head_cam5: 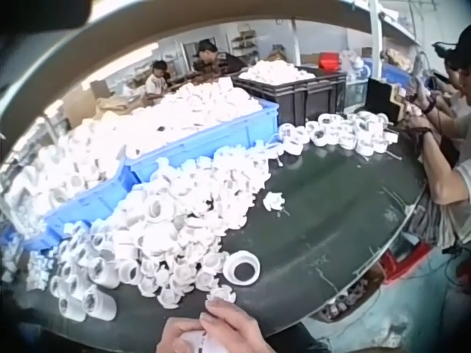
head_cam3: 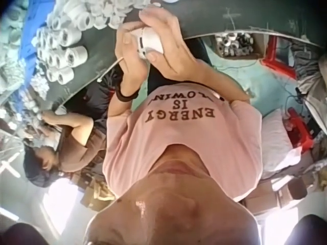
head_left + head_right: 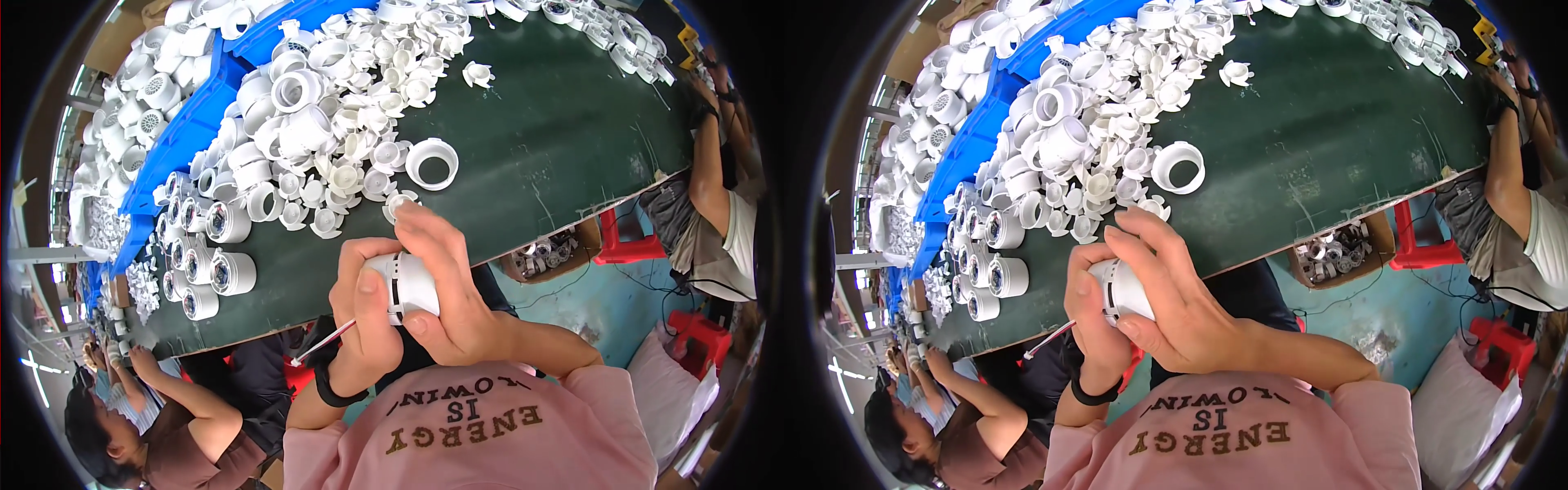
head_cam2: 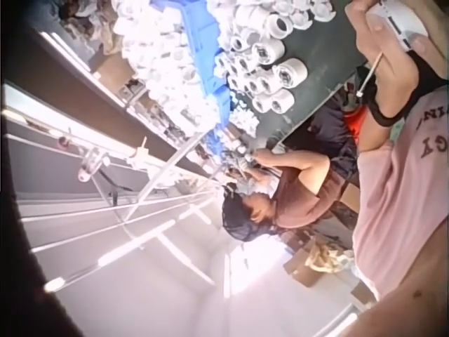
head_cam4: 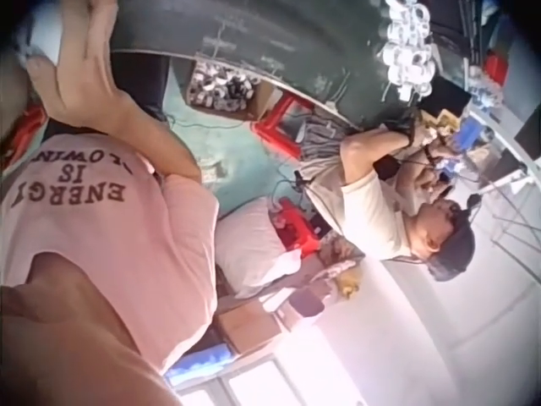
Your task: Assembling white plastic electronic components and wiring on a production line.
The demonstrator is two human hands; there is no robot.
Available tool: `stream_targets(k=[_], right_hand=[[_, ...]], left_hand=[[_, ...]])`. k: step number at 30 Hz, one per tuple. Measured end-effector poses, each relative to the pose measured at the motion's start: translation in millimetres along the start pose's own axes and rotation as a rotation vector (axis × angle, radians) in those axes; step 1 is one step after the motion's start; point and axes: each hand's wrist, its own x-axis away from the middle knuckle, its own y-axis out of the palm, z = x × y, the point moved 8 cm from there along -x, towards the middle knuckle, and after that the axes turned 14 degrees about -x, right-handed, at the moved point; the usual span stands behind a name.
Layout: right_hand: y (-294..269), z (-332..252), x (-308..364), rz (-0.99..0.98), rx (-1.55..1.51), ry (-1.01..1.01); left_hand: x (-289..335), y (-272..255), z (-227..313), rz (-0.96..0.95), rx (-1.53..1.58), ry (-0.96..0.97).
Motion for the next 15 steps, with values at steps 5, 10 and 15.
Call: stream_targets(k=[5,10,15], right_hand=[[7.3,-0.2,0.7,0.000,-0.153,-0.030],[13.0,5.6,-4.3,-0.096,-0.274,0.016],[2.8,17.5,-14.2,-0.106,0.231,0.216]], left_hand=[[6.3,1.8,4.9,-0.026,-0.034,-0.031],[11.5,0.1,-11.2,-0.034,0.076,-0.035],[-9.9,-24.8,-42.5,0.006,0.224,-0.361]])
